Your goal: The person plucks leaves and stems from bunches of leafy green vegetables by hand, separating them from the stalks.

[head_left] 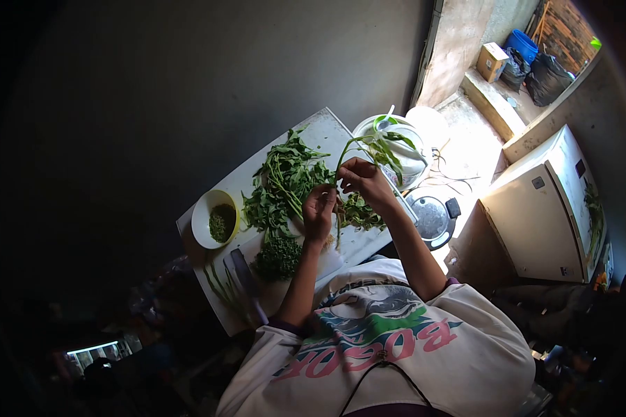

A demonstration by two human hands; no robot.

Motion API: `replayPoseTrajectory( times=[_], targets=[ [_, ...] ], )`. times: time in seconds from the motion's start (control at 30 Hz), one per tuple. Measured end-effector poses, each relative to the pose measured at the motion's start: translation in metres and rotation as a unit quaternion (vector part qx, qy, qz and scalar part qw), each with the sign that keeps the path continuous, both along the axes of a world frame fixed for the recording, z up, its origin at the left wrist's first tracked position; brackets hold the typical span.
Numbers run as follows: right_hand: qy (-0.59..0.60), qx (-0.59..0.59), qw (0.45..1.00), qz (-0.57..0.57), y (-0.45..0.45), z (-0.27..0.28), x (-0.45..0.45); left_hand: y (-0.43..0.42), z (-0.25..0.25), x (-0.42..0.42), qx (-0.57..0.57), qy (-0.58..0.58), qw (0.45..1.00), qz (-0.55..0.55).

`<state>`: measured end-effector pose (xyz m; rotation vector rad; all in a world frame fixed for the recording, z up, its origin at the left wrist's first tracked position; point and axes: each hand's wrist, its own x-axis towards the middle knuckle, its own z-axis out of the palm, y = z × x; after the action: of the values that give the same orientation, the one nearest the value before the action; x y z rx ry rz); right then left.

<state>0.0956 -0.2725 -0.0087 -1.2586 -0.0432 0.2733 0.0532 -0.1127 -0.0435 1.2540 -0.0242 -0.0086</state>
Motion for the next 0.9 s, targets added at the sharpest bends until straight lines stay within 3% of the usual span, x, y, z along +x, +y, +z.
replayPoseTrajectory(
  times=[0.17, 0.23, 0.3, 0.37, 0.53, 0.63, 0.7, 0.87, 0.9],
  targets=[
    [-0.052, -0.049, 0.997, 0.026, 0.007, -0.006, -0.003, 0.003, 0.011, 0.011, 0.073, -0.063, 0.995, 0.038],
    [-0.093, -0.077, 0.991, 0.05, 0.01, -0.009, -0.004, 0.007, 0.013, 0.017, 0.054, -0.045, 0.997, 0.023],
    [-0.082, -0.07, 0.994, 0.028, 0.013, -0.01, -0.006, 0.007, 0.021, 0.022, 0.125, -0.07, 0.989, 0.023],
    [-0.142, -0.194, 0.97, 0.014, 0.01, -0.009, -0.007, 0.003, 0.032, 0.02, 0.128, -0.055, 0.989, 0.047],
    [-0.165, -0.187, 0.968, -0.006, 0.002, -0.002, -0.009, 0.002, 0.03, 0.024, 0.197, -0.088, 0.973, 0.084],
    [-0.116, -0.1, 0.988, -0.031, 0.0, 0.011, -0.01, 0.0, 0.028, 0.021, 0.227, -0.088, 0.967, 0.071],
    [-0.025, 0.016, 0.998, -0.061, -0.001, 0.015, -0.008, -0.002, 0.028, 0.019, 0.226, -0.114, 0.966, 0.042],
    [-0.061, -0.004, 0.997, -0.046, -0.001, 0.003, -0.005, -0.004, 0.03, 0.019, 0.173, -0.066, 0.983, 0.015],
    [-0.087, -0.054, 0.994, -0.046, 0.001, 0.001, -0.006, -0.003, 0.03, 0.021, 0.166, -0.053, 0.985, 0.009]
  ],
)
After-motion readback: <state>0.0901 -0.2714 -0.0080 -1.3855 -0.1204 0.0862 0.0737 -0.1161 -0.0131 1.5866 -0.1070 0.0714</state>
